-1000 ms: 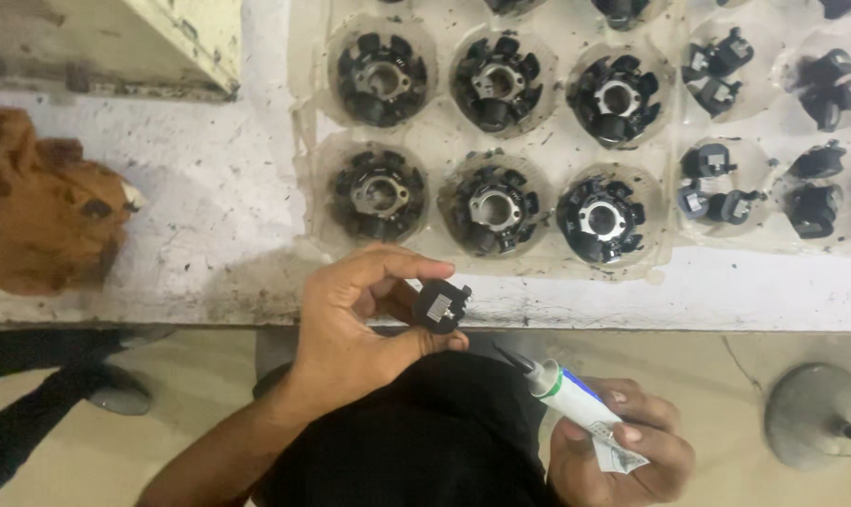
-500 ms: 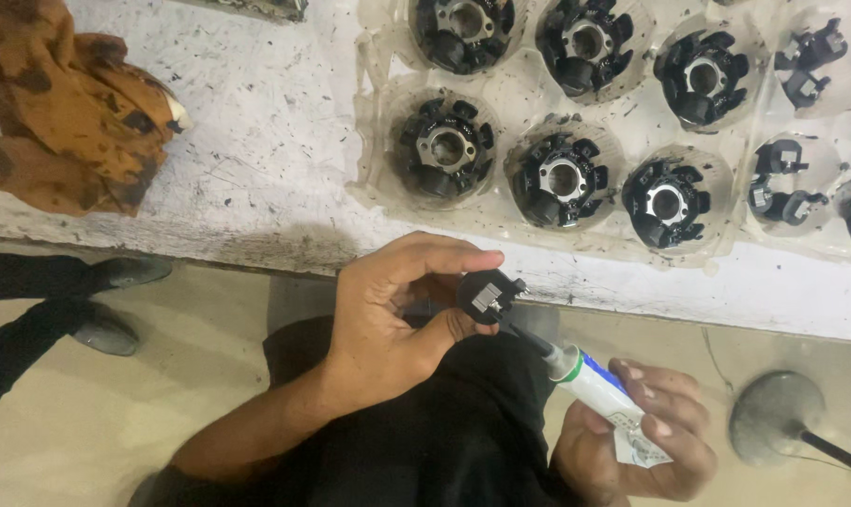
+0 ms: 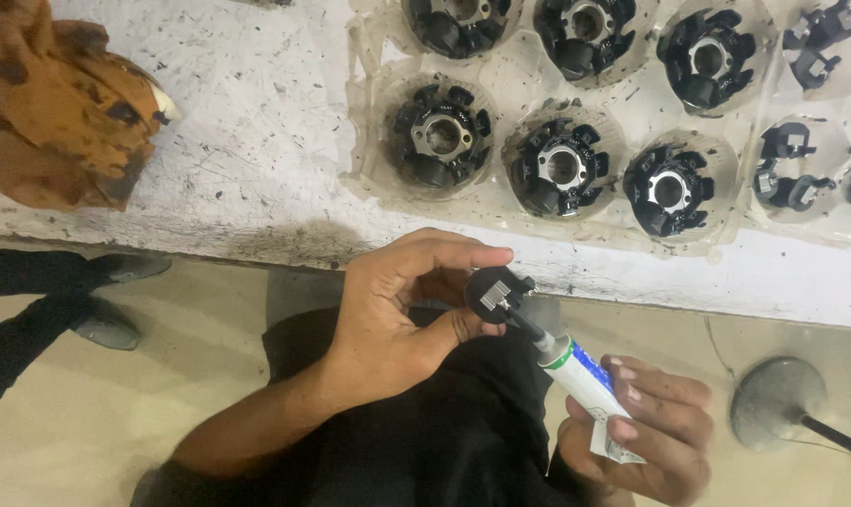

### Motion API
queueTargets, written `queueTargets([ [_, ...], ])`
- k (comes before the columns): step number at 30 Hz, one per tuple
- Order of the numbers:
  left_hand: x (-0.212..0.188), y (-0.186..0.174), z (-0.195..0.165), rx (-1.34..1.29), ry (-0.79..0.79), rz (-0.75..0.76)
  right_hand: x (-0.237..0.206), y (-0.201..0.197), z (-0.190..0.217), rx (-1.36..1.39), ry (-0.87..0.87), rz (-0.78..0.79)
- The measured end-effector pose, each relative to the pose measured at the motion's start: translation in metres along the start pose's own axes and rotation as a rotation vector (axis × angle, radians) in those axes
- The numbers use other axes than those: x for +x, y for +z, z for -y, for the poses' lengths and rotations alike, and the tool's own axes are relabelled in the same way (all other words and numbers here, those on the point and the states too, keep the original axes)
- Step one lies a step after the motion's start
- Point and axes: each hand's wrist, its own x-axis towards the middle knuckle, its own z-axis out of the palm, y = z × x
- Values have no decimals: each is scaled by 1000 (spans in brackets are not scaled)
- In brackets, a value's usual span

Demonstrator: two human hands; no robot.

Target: The person holds a tube of black adhesive and squeezes it onto small black mechanical components one at a time, then places the treated components into a plastic tray on the workbench alongside many already-treated assemblies.

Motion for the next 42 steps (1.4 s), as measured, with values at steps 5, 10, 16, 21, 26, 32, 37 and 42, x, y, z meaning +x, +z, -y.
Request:
queueTargets([
  [5, 0, -1, 1, 13, 4, 11, -1, -5, 4, 15, 32, 82],
  [10, 0, -1, 2, -8, -8, 3, -4, -6, 4, -1, 46, 71],
  [16, 0, -2, 3, 19, 0, -2, -3, -7, 2, 14, 6, 80],
  [21, -1, -2, 7, -4, 16, -9, -5, -5, 7, -20, 99, 97],
  [26, -1, -1, 11, -68, 15, -1, -2, 1, 7, -5, 29, 30],
  [32, -3, 4, 17, -162, -43, 18, -1, 18, 17, -114, 118, -105],
  [37, -7, 8, 26, -398, -146, 107, -5, 31, 17, -9, 159, -388],
  [42, -11, 8, 37, -439, -183, 133, -6, 27, 8, -75, 89, -241],
])
